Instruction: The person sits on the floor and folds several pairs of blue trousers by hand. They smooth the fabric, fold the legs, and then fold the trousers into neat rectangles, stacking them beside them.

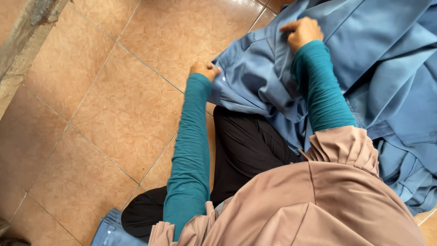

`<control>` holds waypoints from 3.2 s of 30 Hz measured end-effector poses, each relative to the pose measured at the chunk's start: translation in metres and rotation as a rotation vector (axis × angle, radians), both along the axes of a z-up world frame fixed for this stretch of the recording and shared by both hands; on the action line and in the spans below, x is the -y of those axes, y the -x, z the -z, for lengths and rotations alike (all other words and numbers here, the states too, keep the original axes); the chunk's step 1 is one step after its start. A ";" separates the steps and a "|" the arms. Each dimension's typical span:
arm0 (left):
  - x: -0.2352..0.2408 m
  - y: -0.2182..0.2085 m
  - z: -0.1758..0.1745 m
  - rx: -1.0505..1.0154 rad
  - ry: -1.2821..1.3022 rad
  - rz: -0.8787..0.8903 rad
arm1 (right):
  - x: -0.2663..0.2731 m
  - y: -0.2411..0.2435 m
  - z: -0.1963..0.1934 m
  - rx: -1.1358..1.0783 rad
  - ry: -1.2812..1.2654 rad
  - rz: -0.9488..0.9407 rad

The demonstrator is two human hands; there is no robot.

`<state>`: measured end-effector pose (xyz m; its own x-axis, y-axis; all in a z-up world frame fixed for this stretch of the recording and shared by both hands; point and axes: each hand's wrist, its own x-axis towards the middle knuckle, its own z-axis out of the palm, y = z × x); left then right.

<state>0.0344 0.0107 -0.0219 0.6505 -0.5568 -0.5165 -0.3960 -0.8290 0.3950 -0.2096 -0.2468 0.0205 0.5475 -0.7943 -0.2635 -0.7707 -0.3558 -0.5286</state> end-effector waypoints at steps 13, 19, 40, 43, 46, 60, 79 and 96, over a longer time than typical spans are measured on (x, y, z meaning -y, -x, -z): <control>-0.057 -0.039 -0.122 -0.571 1.008 -0.361 | -0.083 -0.090 -0.050 0.630 0.666 -0.256; -0.077 -0.058 -0.099 -0.523 1.258 -0.350 | -0.113 -0.106 -0.091 0.812 0.434 -0.330; -0.149 -0.007 -0.065 -0.784 1.077 -0.977 | -0.231 -0.187 -0.008 0.608 0.498 -0.405; -0.142 0.004 -0.056 -0.871 1.152 -0.988 | -0.290 -0.202 0.039 0.606 0.716 -0.610; -0.153 -0.004 0.014 -0.781 1.069 -1.127 | -0.333 -0.197 0.094 0.540 0.910 -0.723; -0.400 -0.118 0.207 -0.320 1.218 -1.944 | -0.379 -0.152 0.152 0.152 0.748 -1.075; -0.292 0.017 0.110 -1.045 1.136 -1.841 | -0.411 -0.143 0.172 0.196 0.728 -1.123; -0.645 -0.061 0.189 -0.796 1.516 -2.197 | -0.396 -0.123 0.182 0.242 0.873 -1.134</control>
<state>0.0952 0.6555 -0.2113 0.4623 0.0932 -0.8818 0.3322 0.9038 0.2697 -0.0869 0.1490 -0.1612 0.9382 0.2319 0.2568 0.2136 -0.9720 0.0975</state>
